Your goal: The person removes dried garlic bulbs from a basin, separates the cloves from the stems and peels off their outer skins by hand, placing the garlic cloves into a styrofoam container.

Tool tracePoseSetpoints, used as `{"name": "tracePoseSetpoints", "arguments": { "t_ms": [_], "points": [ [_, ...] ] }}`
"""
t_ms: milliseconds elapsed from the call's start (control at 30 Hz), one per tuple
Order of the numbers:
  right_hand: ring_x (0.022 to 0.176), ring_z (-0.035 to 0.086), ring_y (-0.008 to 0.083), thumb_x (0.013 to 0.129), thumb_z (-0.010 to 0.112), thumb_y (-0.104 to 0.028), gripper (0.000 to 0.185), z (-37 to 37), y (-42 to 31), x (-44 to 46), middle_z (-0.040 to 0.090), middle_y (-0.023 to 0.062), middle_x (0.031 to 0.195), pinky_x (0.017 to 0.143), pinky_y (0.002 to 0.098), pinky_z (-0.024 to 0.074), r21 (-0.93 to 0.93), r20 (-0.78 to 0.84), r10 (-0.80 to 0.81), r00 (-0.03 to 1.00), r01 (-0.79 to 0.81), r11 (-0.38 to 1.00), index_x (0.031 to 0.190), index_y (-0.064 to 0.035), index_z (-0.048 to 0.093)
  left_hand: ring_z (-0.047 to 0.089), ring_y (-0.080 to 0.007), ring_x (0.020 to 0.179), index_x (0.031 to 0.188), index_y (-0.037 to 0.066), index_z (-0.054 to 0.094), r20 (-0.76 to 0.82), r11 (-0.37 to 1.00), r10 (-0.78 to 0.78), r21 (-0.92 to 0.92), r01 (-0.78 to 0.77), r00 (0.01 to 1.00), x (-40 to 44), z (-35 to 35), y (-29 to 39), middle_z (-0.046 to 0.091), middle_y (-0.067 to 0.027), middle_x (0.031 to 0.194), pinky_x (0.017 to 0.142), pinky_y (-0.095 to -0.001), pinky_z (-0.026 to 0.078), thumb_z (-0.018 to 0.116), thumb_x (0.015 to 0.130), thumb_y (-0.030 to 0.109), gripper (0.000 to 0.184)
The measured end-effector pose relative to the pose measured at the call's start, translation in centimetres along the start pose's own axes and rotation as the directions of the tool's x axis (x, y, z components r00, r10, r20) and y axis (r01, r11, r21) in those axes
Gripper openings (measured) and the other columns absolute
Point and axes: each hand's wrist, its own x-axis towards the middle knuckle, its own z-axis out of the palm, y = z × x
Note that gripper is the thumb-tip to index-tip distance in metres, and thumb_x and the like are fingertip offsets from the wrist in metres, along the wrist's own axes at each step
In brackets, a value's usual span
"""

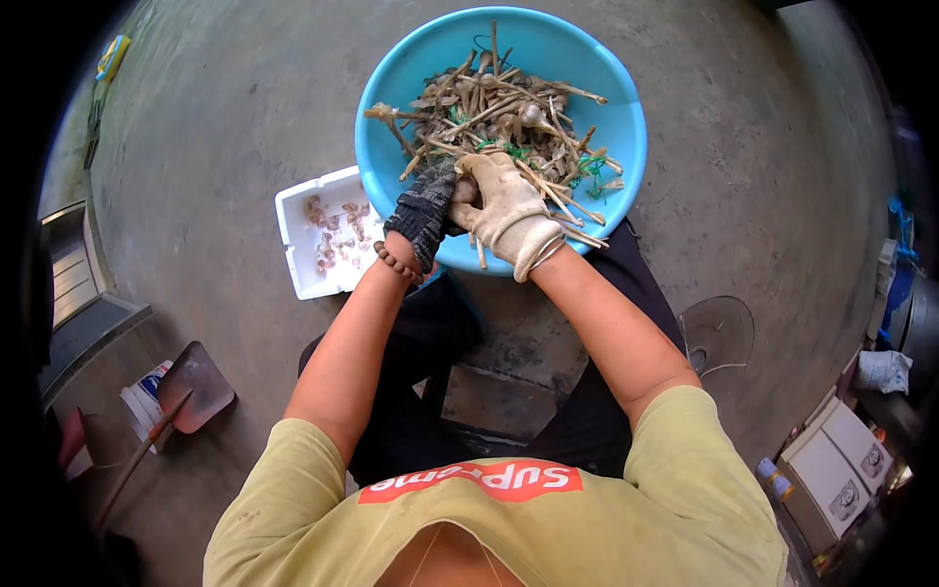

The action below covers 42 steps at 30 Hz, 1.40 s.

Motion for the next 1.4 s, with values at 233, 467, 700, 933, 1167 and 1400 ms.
{"name": "tracePoseSetpoints", "arguments": {
  "t_ms": [233,467,700,933,1167,1400],
  "points": [
    [0.084,0.055,0.0338,0.067,0.066,-0.028,0.05,0.3,0.2,-0.2,0.05,0.0194,0.099,0.073,0.0392,0.046,-0.163,-0.032,-0.064,0.997,0.058,0.985,0.107,-0.0031,0.048,0.044,-0.0277,0.112,0.11,0.008,0.053,0.041,0.975,-0.014,0.224,0.005,0.999,-0.3,2.8,-1.5,0.051,-0.0116,0.116,0.094,-0.0394,0.035,0.048,0.079,0.015,0.032],
    [0.075,0.054,0.0322,0.065,0.065,-0.022,0.037,0.7,-0.3,-0.4,0.051,0.0155,0.086,0.064,0.039,0.0452,-0.144,-0.176,-0.11,0.978,0.085,0.986,0.093,-0.0022,0.05,0.046,-0.0265,0.11,0.111,0.007,0.052,-0.085,0.976,-0.009,0.216,0.027,0.996,-0.9,1.9,0.3,0.051,-0.0115,0.116,0.094,-0.0389,0.035,0.047,0.081,0.016,0.032],
    [0.075,0.054,0.0317,0.062,0.061,-0.007,0.033,1.3,-0.5,-0.5,0.051,0.0149,0.085,0.064,0.0383,0.0452,-0.116,-0.225,-0.101,0.969,0.076,0.99,0.092,-0.0017,0.05,0.043,-0.0263,0.113,0.113,0.006,0.05,-0.079,0.978,-0.056,0.195,0.071,0.995,-1.1,1.9,1.0,0.049,-0.0122,0.118,0.098,-0.037,0.032,0.046,0.08,0.013,0.034],
    [0.069,0.054,0.0308,0.06,0.061,-0.004,0.031,1.5,-0.2,-0.5,0.05,0.0137,0.084,0.06,0.0369,0.0455,-0.154,-0.26,-0.136,0.956,0.098,0.983,0.088,-0.003,0.049,0.043,-0.0267,0.112,0.112,0.005,0.051,0.044,0.964,-0.108,0.249,0.094,0.993,-0.8,1.4,1.5,0.049,-0.0129,0.117,0.098,-0.0359,0.032,0.046,0.079,0.013,0.034],
    [0.07,0.051,0.0284,0.058,0.063,-0.005,0.023,0.9,-1.3,-0.6,0.047,0.0109,0.078,0.063,0.0353,0.0446,0.045,-0.217,0.055,0.975,-0.047,0.998,0.078,-0.0039,0.05,0.047,-0.0278,0.108,0.108,0.004,0.052,0.009,0.974,-0.133,0.186,0.129,0.991,-0.4,1.5,1.0,0.051,-0.0153,0.114,0.095,-0.0363,0.035,0.055,0.073,0.023,0.04],
    [0.073,0.052,0.0269,0.061,0.069,-0.013,0.024,0.9,-1.1,-0.6,0.05,0.0146,0.08,0.064,0.035,0.0446,0.011,-0.157,-0.09,0.983,0.093,0.996,0.067,-0.0019,0.048,0.044,-0.0315,0.109,0.109,0.006,0.051,0.044,0.963,-0.253,0.106,0.247,0.966,-0.4,0.4,-0.6,0.05,-0.0162,0.113,0.095,-0.0375,0.034,0.074,0.055,0.022,0.06]
  ]
}}
